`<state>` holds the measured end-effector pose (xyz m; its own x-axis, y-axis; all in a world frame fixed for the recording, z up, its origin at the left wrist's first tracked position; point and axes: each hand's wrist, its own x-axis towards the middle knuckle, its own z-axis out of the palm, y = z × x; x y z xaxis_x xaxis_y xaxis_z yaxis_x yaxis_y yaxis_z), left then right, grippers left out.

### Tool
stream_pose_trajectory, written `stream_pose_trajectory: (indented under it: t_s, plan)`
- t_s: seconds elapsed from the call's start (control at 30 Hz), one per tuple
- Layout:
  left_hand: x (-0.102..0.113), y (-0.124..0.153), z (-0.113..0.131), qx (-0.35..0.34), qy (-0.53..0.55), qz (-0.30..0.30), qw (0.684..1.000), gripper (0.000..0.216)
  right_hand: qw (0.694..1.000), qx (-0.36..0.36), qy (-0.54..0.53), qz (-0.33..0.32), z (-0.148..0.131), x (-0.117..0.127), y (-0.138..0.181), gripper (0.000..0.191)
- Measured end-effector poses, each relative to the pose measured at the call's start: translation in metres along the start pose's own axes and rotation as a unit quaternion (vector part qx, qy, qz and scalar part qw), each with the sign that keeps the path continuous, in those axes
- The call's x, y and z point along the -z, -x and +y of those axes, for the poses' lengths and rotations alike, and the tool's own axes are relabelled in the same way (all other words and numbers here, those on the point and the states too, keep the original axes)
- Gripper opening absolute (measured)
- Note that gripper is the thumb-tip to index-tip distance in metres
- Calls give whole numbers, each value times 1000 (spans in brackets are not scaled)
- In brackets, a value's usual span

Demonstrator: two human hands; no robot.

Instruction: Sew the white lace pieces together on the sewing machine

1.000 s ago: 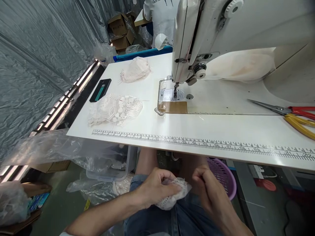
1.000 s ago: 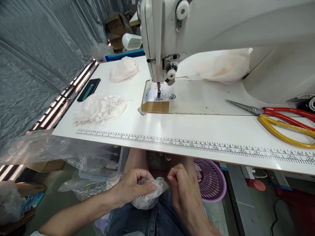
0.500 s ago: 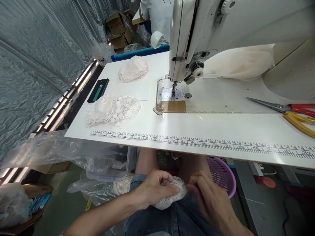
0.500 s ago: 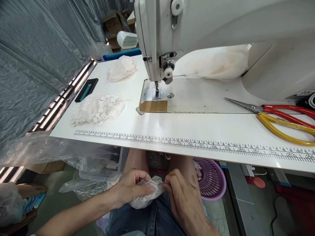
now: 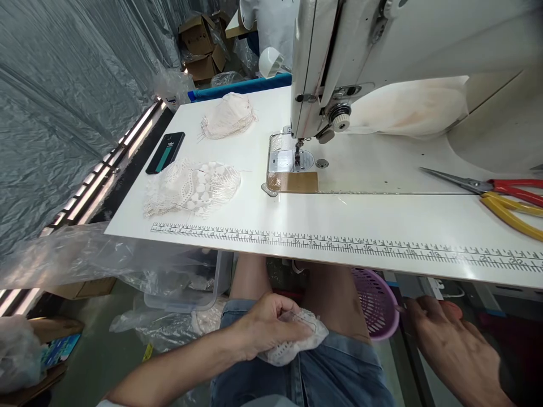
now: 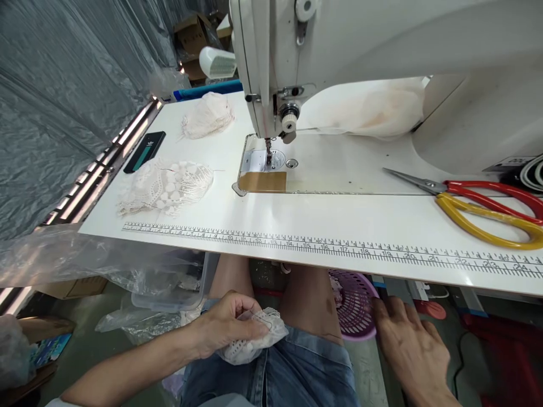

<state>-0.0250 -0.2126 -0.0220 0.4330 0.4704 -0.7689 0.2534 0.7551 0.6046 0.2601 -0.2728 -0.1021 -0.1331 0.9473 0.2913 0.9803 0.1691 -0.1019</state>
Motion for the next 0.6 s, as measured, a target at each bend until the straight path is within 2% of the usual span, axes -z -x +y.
stream_pose_trajectory:
  t_s: [0.07,0.13,0.2,0.23,0.3,0.37,0.43,0.53,0.57,0.6]
  plan:
    - [-2,-3,-1,9,3,4,1000,53,999,17,-28,-17,-10,16,-1,41]
    - [-5,-5,-1,18,3,4,1000,54,991,54,-112,-46,-34,32,-7,31]
    - [-10,-6,0,25,0,-1,1000,54,949,81,-294,-79,-63,44,-16,17]
    - [-12,-6,1,26,-1,-7,1000,54,929,92,-348,-87,-76,48,-22,14]
    - [-16,-6,2,23,-2,-19,1000,54,897,93,-422,-91,-94,51,-32,11]
    - [-18,-6,3,14,-6,-27,1000,55,884,78,-451,-93,-98,46,-37,13]
    - [-16,-5,2,4,-19,-27,999,56,891,60,-437,-104,-86,37,-35,16]
    - [-12,-5,1,1,-34,-23,999,56,943,78,-304,-110,-48,19,-19,20]
    - [-10,-5,1,1,-36,-26,999,54,966,93,-228,-78,-33,15,-12,25]
    - [-9,-6,2,-1,-37,-31,999,52,975,84,-197,-56,-21,12,-6,33]
